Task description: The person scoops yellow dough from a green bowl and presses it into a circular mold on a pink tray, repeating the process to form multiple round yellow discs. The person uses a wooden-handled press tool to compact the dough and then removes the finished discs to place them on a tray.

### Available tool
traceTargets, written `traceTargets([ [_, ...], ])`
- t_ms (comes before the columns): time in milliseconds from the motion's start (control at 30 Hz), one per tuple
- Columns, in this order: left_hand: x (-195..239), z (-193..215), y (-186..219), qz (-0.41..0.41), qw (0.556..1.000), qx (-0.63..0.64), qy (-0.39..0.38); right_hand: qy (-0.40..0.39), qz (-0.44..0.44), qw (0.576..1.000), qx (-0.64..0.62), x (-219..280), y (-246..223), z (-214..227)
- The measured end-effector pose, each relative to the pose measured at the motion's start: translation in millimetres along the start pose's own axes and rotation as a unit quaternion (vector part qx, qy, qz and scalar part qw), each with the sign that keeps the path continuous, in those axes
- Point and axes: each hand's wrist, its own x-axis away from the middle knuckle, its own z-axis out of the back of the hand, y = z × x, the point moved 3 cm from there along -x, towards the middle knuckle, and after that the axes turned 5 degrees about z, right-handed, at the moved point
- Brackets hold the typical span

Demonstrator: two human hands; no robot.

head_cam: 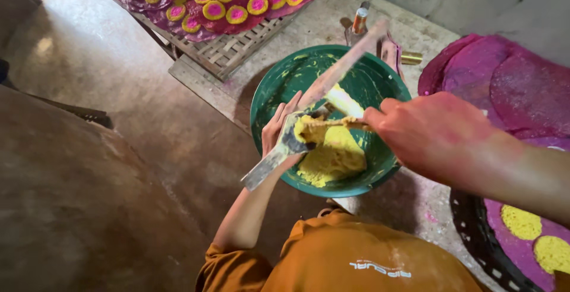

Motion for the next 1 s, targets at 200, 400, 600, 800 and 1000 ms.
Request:
traceTargets([
  [200, 4.5, -38.7, 10.2, 0.064, 0.997, -0.001, -0.036, 0.124, 0.103, 0.983, 0.085, -36.8, -56.8, 1.0],
  [400, 16.6, -37.1, -23.6, 0.252, 0.934, 0.25, 0.044, 0.093, -0.025, 0.993, -0.063, 8.9, -4.0, -30.8],
  [600, 7.2, -25.5, -11.6, 0.165, 0.958, 0.176, 0.153, 0.347, 0.026, 0.861, -0.371, -54.8, -31.9, -100.8],
  [800, -8.9, -15.0, -17.2, 0.098, 0.981, -0.133, 0.104, 0.253, 0.028, 0.79, -0.558, -49.6, -38.0, -164.2],
  [1000, -9.7, -31.6, -13.2, 0.13, 0.977, -0.158, 0.061, 0.292, -0.031, 0.783, -0.548, -76.0, -9.6, -162.2],
])
